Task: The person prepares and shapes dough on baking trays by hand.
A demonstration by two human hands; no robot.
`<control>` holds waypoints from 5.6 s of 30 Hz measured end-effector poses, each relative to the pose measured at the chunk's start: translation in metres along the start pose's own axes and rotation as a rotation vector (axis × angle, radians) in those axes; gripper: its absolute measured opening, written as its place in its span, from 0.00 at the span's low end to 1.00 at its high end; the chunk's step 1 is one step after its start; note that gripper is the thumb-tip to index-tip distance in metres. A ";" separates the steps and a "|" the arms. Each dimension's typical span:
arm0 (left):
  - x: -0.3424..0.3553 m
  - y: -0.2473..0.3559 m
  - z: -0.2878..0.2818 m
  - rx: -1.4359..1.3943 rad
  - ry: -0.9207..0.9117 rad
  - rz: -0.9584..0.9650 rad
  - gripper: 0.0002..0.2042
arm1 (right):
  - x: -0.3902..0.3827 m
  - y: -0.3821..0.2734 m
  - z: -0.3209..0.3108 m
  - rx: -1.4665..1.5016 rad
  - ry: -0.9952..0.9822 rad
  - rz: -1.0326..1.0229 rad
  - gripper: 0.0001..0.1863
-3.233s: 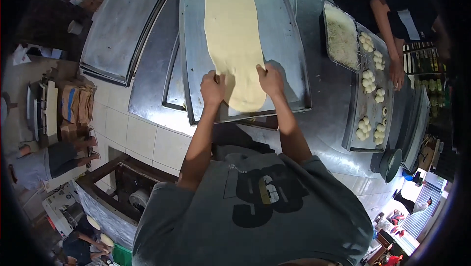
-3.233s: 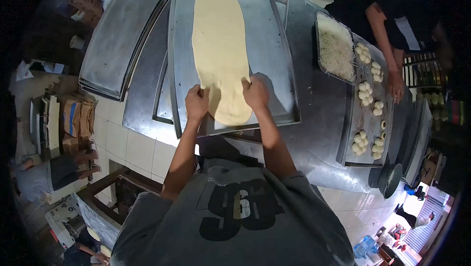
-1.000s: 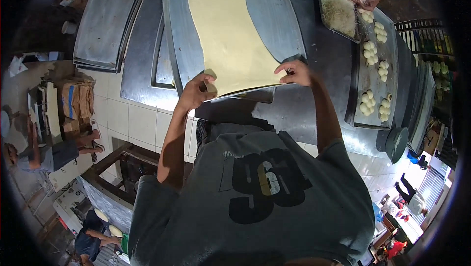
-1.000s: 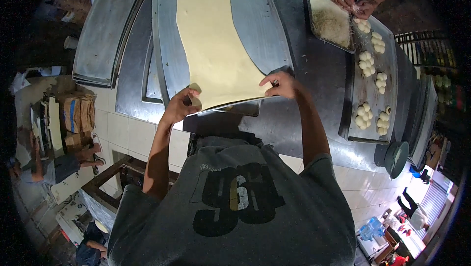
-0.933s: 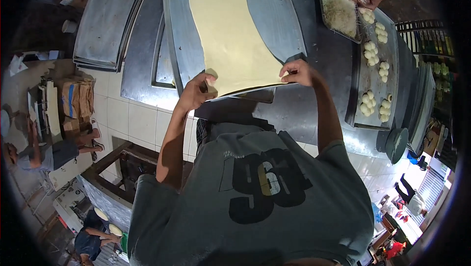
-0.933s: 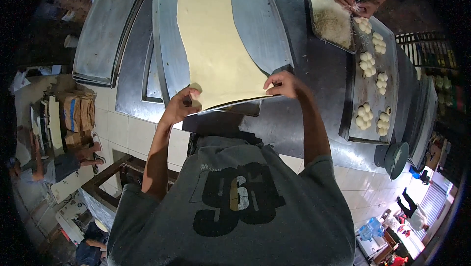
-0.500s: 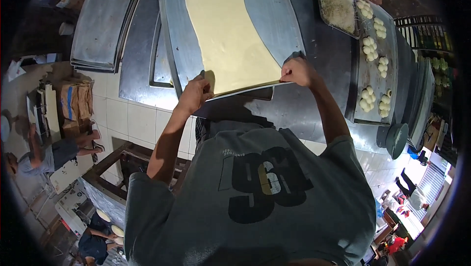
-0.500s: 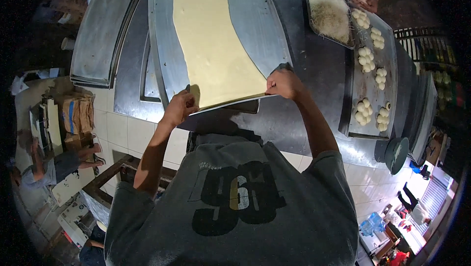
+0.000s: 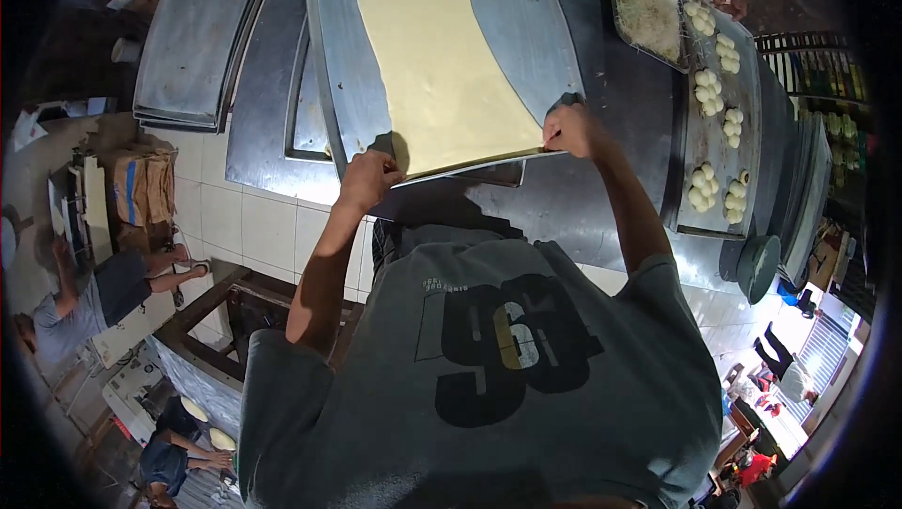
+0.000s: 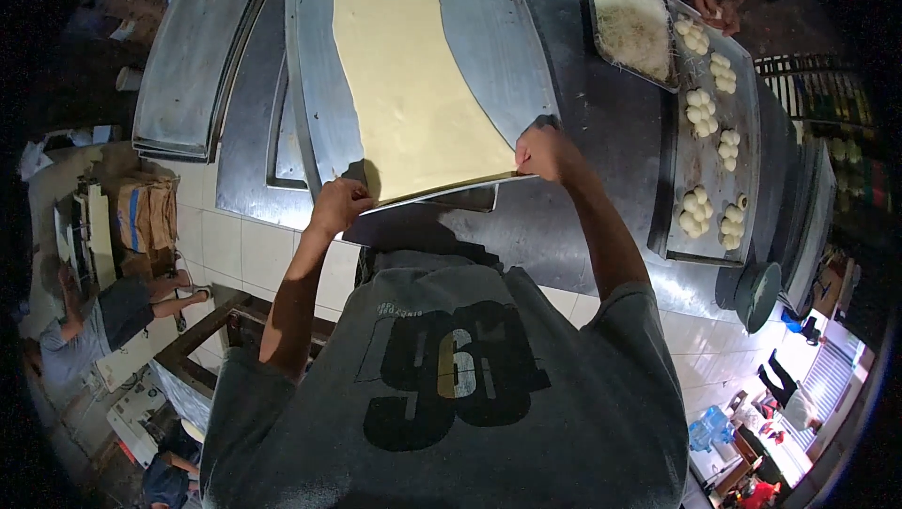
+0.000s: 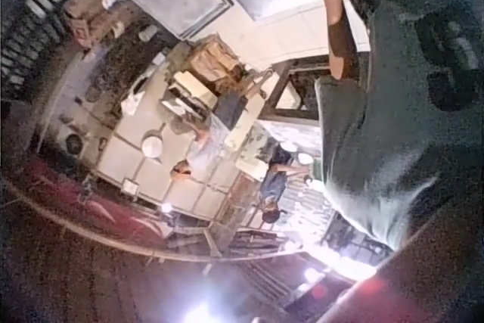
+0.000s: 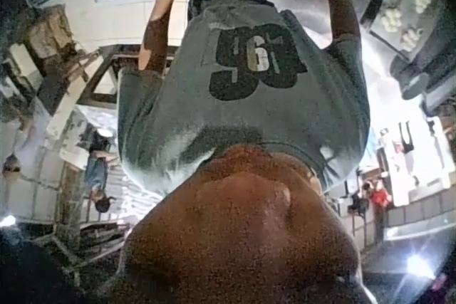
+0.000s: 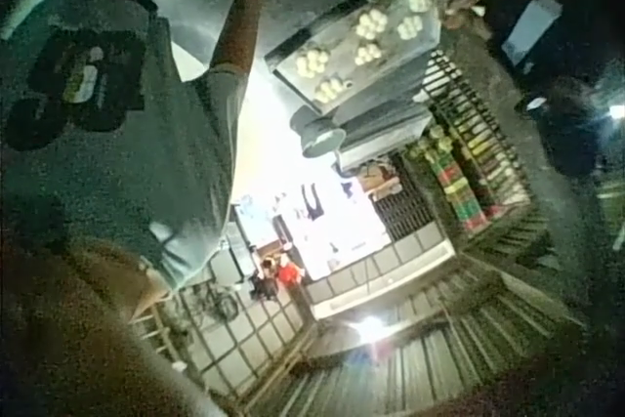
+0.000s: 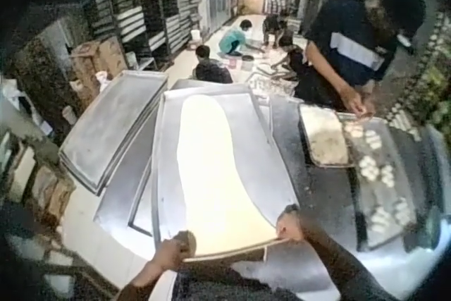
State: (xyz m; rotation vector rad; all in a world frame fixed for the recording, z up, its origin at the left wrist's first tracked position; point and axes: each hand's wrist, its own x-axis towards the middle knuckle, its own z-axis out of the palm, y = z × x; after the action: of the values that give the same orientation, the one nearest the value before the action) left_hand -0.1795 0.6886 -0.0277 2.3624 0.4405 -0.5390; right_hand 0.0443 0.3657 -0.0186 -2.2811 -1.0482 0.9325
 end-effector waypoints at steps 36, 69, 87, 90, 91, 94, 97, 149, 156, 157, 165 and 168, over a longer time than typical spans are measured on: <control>-0.040 0.021 0.029 -0.037 0.382 0.388 0.17 | 0.072 -0.082 0.043 0.655 -0.389 -0.080 0.15; 0.077 0.033 0.022 -0.455 0.638 -0.304 0.25 | 0.112 -0.065 0.042 0.063 0.422 0.587 0.20; 0.061 0.024 0.013 -0.694 0.583 -0.083 0.12 | 0.085 0.011 0.032 0.694 0.739 0.191 0.11; 0.057 0.019 0.019 -0.693 0.565 0.127 0.14 | 0.070 -0.008 0.028 0.515 0.403 0.032 0.12; 0.054 0.013 0.020 -0.686 0.515 0.226 0.15 | 0.071 -0.005 0.028 0.516 0.402 0.031 0.12; 0.052 0.009 0.016 -0.551 0.440 0.168 0.15 | 0.062 0.024 0.023 0.574 0.596 -0.025 0.09; 0.043 0.009 0.016 -0.664 0.416 0.112 0.18 | 0.049 0.023 0.030 0.606 0.505 0.031 0.12; 0.203 0.017 -0.100 -1.272 0.323 -0.238 0.07 | 0.233 -0.006 -0.048 0.566 0.724 0.524 0.19; 0.201 0.008 -0.095 -1.137 0.314 -0.218 0.14 | 0.220 0.005 -0.051 0.895 0.666 0.423 0.22; 0.196 0.009 -0.093 -1.133 0.309 -0.219 0.14 | 0.219 0.003 -0.049 0.907 0.627 0.427 0.22; 0.183 -0.015 -0.082 -0.902 0.400 -0.020 0.15 | 0.201 0.002 -0.067 0.339 0.161 0.326 0.21; 0.167 -0.007 -0.072 -1.084 0.538 -0.106 0.11 | 0.181 -0.014 -0.047 0.761 0.694 0.315 0.11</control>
State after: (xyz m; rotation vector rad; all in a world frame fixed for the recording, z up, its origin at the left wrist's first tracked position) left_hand -0.0199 0.7702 -0.0624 1.3842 0.8365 0.2882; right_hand 0.1590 0.5106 -0.0481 -1.8697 -0.0090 0.4446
